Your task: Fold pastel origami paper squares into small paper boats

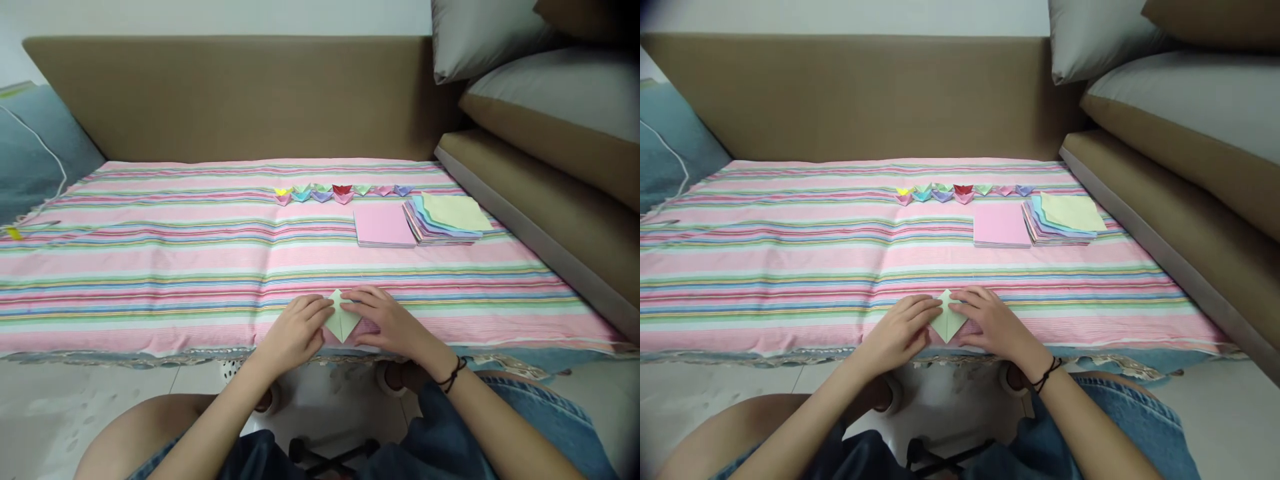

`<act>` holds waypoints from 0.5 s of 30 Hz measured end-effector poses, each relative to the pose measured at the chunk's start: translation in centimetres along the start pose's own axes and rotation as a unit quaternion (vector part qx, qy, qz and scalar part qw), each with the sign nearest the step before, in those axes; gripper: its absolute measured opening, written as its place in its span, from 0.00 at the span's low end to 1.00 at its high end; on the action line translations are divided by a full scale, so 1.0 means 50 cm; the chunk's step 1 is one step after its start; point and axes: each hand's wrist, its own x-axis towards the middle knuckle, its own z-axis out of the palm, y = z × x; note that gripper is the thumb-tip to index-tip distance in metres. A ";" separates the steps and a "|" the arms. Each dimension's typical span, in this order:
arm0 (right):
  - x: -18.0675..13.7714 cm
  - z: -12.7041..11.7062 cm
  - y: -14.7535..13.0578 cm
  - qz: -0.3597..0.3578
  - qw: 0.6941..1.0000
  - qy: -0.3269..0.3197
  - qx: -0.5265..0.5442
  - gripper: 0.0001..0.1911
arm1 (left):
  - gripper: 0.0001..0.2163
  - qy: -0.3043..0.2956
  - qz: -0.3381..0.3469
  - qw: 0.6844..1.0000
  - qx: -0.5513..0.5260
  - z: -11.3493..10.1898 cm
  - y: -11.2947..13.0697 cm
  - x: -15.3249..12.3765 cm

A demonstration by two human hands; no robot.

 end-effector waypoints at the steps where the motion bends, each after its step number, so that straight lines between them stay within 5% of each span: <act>1: 0.000 0.002 0.003 -0.003 1.000 0.005 -0.002 0.28 | 0.22 -0.004 0.000 1.000 -0.006 -0.003 -0.003 0.002; 7: 0.010 0.003 0.005 -0.019 0.998 0.058 0.016 0.10 | 0.19 -0.002 -0.004 0.999 -0.049 -0.008 -0.017 0.015; 15: 0.017 -0.002 -0.001 0.004 0.993 0.101 0.068 0.10 | 0.09 0.084 0.003 0.994 -0.064 0.029 -0.035 0.032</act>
